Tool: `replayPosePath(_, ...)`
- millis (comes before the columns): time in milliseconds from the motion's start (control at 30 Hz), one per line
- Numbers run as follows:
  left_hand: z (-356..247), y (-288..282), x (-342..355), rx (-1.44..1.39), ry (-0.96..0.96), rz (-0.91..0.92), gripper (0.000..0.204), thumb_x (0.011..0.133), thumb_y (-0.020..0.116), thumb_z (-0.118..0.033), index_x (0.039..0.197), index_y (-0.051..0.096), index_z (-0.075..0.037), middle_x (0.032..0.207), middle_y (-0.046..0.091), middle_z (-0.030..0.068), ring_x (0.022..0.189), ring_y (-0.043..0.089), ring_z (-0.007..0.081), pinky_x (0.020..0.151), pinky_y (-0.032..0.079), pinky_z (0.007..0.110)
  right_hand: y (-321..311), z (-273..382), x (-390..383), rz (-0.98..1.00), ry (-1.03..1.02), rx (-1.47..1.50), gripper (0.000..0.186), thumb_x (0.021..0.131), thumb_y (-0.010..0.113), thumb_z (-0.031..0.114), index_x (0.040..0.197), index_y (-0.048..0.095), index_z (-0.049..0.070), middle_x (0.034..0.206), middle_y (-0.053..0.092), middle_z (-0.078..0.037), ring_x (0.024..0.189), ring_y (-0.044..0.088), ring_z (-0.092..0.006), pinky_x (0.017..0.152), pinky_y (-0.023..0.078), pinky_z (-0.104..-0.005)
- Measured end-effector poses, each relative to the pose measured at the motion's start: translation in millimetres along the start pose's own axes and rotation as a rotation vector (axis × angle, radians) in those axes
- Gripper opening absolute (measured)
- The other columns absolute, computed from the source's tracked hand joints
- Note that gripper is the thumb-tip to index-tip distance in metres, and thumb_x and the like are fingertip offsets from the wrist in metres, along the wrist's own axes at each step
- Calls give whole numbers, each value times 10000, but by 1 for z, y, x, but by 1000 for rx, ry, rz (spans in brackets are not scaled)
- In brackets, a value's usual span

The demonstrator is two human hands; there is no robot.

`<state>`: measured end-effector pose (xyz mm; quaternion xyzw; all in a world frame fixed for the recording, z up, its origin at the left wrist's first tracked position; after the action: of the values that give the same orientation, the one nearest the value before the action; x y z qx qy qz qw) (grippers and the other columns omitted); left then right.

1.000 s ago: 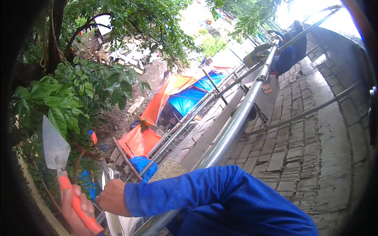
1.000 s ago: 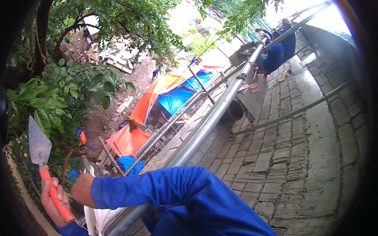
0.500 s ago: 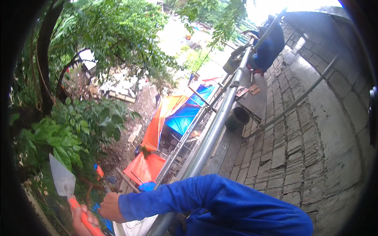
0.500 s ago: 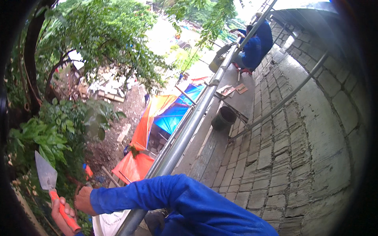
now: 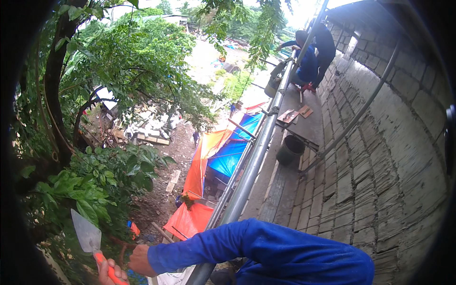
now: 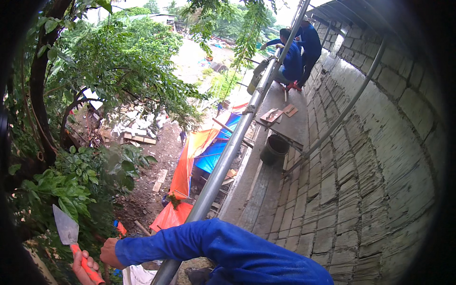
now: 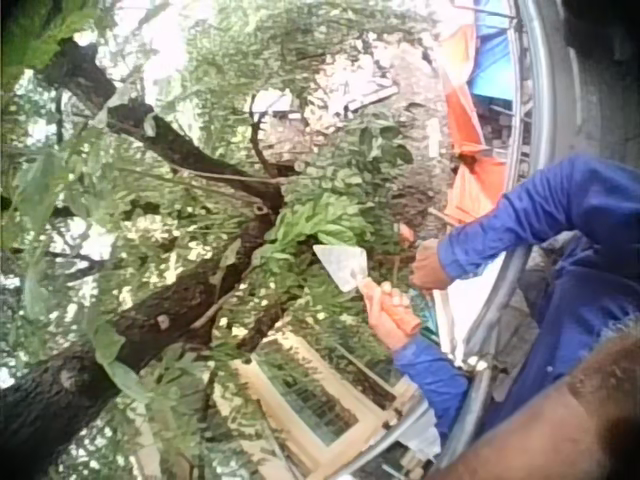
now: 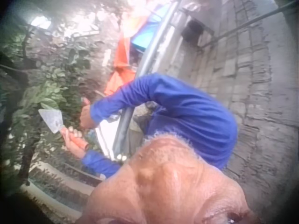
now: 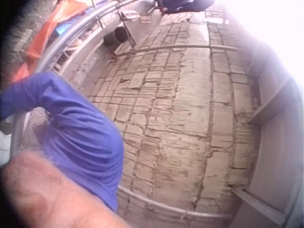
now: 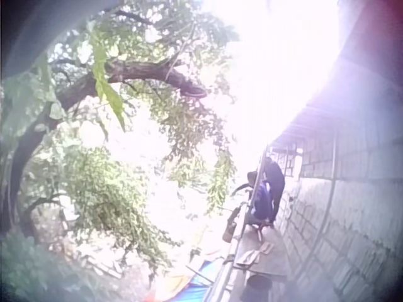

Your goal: The person applies mortar to a brick wall using a trowel and hawk while standing on scaffolding. They scoop mortar from a bucket, spread it onto the wall surface, and smooth it with the trowel. Another worker is visible nearby performing similar tasks.

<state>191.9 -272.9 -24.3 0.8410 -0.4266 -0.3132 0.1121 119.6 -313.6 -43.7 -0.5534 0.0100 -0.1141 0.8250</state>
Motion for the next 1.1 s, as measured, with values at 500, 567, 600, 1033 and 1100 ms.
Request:
replayPosePath(500,4,-2,4,-53,-10,45,267,953,494,-102,1218,457,-103,849,531,47,608,469,136,529,419,274,-7,4,-2,9,-17,-12,105,663,644,138,668,669,37,681,667,-146,686,679,-308,600,523,-399)
replayPosePath(567,3,1,2,-54,-1,41,275,951,498,-101,1223,458,-96,849,531,48,613,470,136,529,419,273,-5,4,-1,14,-11,-11,103,665,644,137,672,669,38,682,668,-145,686,679,-305,600,523,-399)
replayPosePath(600,2,2,1,-54,4,39,279,950,500,-100,1226,458,-93,849,531,48,616,470,137,529,419,273,-5,3,-1,7,-10,-8,102,666,644,137,674,668,38,682,667,-145,687,680,-304,600,523,-399)
replayPosePath(1033,-1,4,-2,-54,39,27,337,961,485,-117,1285,405,-71,862,510,53,605,466,115,497,417,253,8,0,3,49,-3,-13,106,666,650,142,727,654,55,695,670,-123,704,680,-302,611,518,-401)
replayPosePath(1100,5,-12,9,-66,68,-14,470,974,462,-166,1403,305,-58,838,488,36,519,485,74,396,459,221,8,-1,3,16,12,-26,107,671,648,143,735,654,57,695,669,-124,709,680,-301,614,518,-401)
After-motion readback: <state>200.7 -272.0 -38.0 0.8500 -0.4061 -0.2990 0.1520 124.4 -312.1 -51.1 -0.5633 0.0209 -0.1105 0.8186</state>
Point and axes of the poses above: each hand's wrist, its own x-axis towards the middle knuckle, its own y-axis out of the palm, z = x × y, the point moved 10 cm from there along x, towards the middle knuckle
